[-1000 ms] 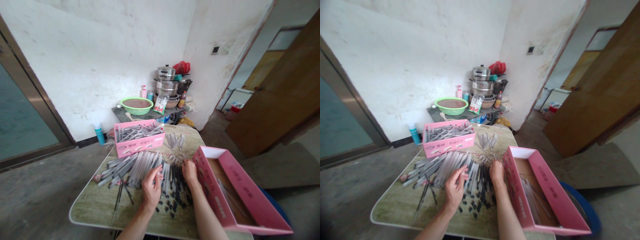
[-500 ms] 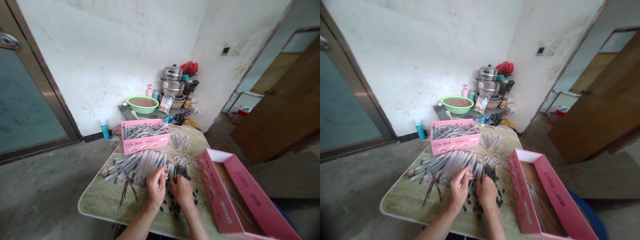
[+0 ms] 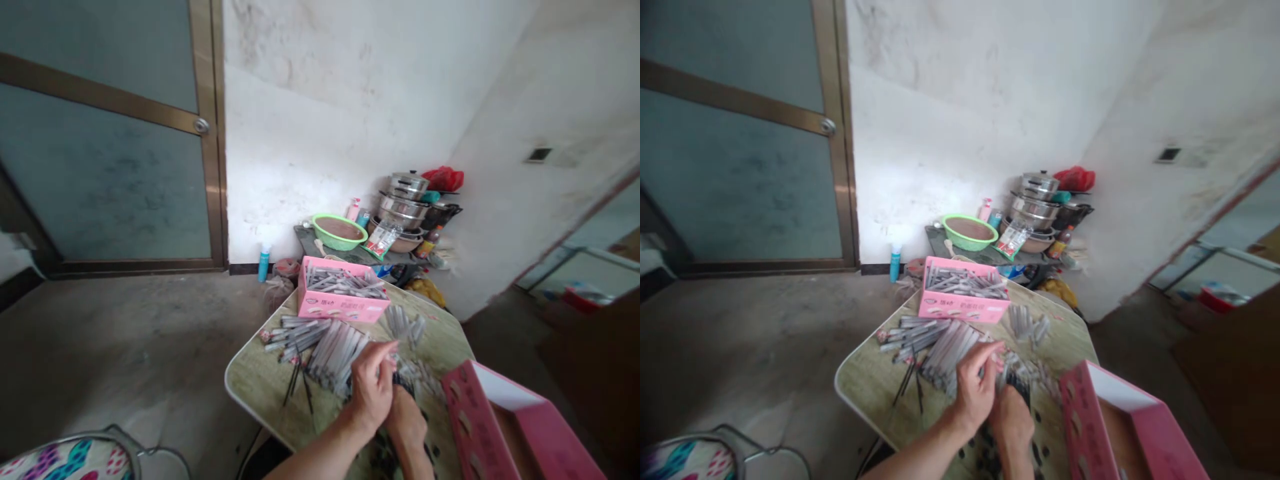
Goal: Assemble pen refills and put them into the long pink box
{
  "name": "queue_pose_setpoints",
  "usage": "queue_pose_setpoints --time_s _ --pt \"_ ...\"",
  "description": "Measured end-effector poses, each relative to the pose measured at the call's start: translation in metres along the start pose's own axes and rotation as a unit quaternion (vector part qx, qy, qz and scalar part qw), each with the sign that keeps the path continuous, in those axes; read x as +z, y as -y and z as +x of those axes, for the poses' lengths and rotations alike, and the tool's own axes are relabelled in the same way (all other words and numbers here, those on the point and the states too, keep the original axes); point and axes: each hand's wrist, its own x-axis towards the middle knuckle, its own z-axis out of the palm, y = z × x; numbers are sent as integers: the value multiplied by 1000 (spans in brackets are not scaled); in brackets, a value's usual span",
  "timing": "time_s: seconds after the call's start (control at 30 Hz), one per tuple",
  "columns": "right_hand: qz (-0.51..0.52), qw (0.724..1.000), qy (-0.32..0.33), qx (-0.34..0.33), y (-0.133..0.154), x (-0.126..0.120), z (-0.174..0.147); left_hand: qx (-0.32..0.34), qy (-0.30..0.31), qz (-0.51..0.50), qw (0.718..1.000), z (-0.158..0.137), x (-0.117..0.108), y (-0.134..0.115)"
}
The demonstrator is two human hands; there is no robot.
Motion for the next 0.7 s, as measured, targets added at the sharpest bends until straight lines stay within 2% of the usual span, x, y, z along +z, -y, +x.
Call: queue_pose_setpoints --time_s 0.13,0.23,0.33,0.4,0.43,0.47,0.53,0.57,0.6,0.7 --pt "39 999 3 -3 -4 -7 1 59 -28 -33 997 40 18 -36" --pt "87 996 -26 15 -9 -8 -4 95 0 -41 995 69 25 -59" --pt "165 986 -39 2 -16 -12 -12 126 73 -36 989 86 25 -62" --pt "256 966 -29 -16 -22 -15 -19 106 96 -26 989 87 18 -48" --pt "332 943 -22 -26 -25 -15 -24 80 106 -14 991 84 13 -37" --pt "421 906 -11 -39 -27 -15 -28 48 111 -3 993 80 8 -24" --pt "594 802 17 -67 -31 -14 -36 -44 146 -11 988 68 -4 1" --pt "654 752 35 -78 -32 -12 -40 -103 189 -37 976 62 -9 12" --pt "689 718 54 -84 -32 -11 -43 -160 231 -76 957 56 -14 19" --pt "737 661 111 -87 -30 -10 -51 -260 300 -170 902 40 -21 26"
